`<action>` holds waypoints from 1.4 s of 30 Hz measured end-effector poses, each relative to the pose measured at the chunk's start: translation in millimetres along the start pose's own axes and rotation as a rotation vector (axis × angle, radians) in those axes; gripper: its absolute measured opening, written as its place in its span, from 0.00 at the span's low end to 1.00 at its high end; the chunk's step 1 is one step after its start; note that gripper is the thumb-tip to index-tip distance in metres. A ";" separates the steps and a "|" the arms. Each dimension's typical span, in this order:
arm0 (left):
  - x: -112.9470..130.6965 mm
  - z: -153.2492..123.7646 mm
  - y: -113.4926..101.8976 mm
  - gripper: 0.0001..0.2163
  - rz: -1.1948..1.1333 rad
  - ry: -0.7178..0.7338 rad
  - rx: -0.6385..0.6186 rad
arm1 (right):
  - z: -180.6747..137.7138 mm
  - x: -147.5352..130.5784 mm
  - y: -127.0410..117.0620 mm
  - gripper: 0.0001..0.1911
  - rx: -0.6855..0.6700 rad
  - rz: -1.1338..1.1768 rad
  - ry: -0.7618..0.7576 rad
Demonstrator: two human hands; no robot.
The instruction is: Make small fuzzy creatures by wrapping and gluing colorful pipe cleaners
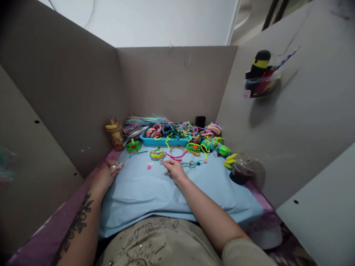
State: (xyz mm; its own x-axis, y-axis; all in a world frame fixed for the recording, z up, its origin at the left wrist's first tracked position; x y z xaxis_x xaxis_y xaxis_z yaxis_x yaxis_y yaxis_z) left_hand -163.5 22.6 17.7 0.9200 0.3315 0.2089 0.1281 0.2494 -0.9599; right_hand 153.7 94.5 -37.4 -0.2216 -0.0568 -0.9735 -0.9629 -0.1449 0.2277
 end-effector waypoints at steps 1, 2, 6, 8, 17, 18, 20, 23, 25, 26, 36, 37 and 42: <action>-3.7 1.3 1.8 0.17 0.009 -0.023 -0.016 | -0.2 -0.2 -0.1 0.15 0.000 -0.001 -0.001; -9.0 2.3 1.7 0.17 0.009 -0.060 -0.027 | -0.3 -0.4 0.0 0.15 0.000 -0.001 -0.002; -18.7 4.1 -21.7 0.19 -0.118 -0.113 0.115 | -0.2 -0.5 1.5 0.15 -0.009 0.013 0.000; -7.3 3.5 -30.5 0.19 -0.189 -0.024 0.180 | 0.1 0.3 1.9 0.15 -0.010 0.021 0.009; 90.7 -18.3 0.1 0.14 -0.201 0.300 0.039 | 1.6 2.0 3.0 0.15 -0.022 0.066 0.024; 100.7 -18.1 7.1 0.13 -0.153 0.343 -0.006 | 1.7 2.5 3.1 0.15 -0.025 0.071 0.026; 117.3 -16.5 18.6 0.11 -0.079 0.436 -0.065 | 1.8 3.0 3.3 0.15 -0.028 0.074 0.028; 130.4 -11.7 30.0 0.10 -0.018 0.514 -0.089 | 1.5 3.1 4.0 0.16 -0.036 0.075 0.030; 132.3 -8.7 35.1 0.10 0.005 0.509 -0.088 | 1.3 3.3 4.6 0.16 -0.041 0.075 0.036; 132.6 -7.9 36.7 0.10 0.012 0.503 -0.085 | 1.2 3.5 4.6 0.16 -0.041 0.075 0.039; 135.5 -8.8 38.5 0.08 0.107 0.516 -0.034 | 1.9 2.0 4.7 0.16 -0.052 0.084 0.030; 136.9 -9.4 38.4 0.08 0.116 0.529 -0.025 | 1.9 2.0 4.6 0.16 -0.052 0.088 0.030; 139.6 -10.1 39.4 0.07 0.126 0.544 -0.022 | 2.1 2.2 4.9 0.16 -0.064 0.102 0.024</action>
State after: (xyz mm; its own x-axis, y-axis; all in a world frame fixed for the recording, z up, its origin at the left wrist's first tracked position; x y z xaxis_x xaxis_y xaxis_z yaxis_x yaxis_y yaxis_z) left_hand -26.2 69.5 7.2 0.9866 -0.1609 -0.0288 0.0069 0.2172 -0.9761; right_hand 148.2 95.8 -38.4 -0.3134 -0.0976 -0.9446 -0.9237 -0.1996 0.3271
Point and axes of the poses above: each hand's wrist, its own z-axis towards the middle knuckle, its own y-axis out of the palm, x = y × z, the point moved 10 cm from there along z, towards the middle knuckle, and after that the axes turned 2 degrees about -x, right-handed, at the moved point
